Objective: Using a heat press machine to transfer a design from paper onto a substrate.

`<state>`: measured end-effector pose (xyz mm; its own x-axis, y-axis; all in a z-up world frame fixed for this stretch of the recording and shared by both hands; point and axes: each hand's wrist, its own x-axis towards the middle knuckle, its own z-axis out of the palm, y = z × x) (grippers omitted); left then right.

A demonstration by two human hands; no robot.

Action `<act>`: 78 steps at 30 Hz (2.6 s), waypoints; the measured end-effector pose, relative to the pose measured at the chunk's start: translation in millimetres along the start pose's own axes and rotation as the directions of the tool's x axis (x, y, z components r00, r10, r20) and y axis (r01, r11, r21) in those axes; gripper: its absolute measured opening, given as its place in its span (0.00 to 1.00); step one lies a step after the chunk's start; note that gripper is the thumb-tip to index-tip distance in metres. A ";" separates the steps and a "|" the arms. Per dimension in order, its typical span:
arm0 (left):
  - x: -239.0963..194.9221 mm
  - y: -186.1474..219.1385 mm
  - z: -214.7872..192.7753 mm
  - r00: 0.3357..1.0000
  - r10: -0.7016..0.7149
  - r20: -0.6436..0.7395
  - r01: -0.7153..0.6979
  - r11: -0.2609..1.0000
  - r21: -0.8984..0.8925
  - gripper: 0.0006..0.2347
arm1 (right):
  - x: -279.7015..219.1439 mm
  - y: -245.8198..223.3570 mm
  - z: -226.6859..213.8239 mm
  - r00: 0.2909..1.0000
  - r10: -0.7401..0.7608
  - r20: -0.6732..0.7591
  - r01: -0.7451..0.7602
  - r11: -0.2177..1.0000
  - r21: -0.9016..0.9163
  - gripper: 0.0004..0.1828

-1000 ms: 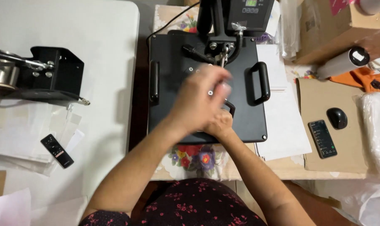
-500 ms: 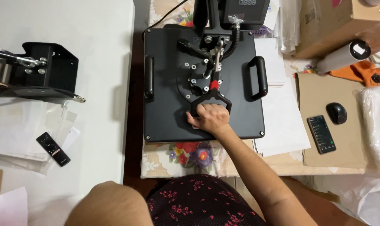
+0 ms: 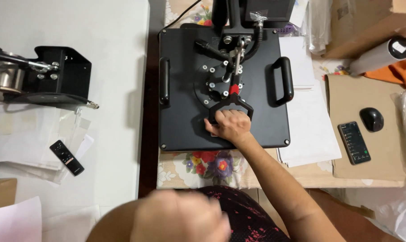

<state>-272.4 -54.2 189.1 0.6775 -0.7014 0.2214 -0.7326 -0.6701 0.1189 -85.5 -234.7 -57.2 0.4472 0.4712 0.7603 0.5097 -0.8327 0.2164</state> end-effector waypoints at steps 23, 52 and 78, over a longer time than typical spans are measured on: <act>105.3 -252.9 189.1 0.485 -0.864 -0.134 0.843 0.503 -0.193 0.17 | 54.2 8.3 -35.8 0.473 0.085 0.877 -0.352 0.931 0.099 0.36; 97.5 -280.1 207.5 0.358 -0.920 0.158 0.812 0.223 -0.538 0.18 | 53.5 -2.2 -24.4 0.408 0.183 0.894 -0.342 0.939 -0.036 0.35; 96.4 -264.7 193.9 0.259 -0.958 0.120 0.849 0.167 -0.501 0.15 | 39.3 -4.7 -33.0 0.554 0.222 0.803 -0.425 0.904 0.044 0.31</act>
<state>-0.6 8.5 -8.7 0.8855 0.4313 -0.1730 0.4207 -0.5860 0.6926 -94.6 -221.9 -8.1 0.9505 0.3099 -0.0225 0.3030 -0.9405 -0.1539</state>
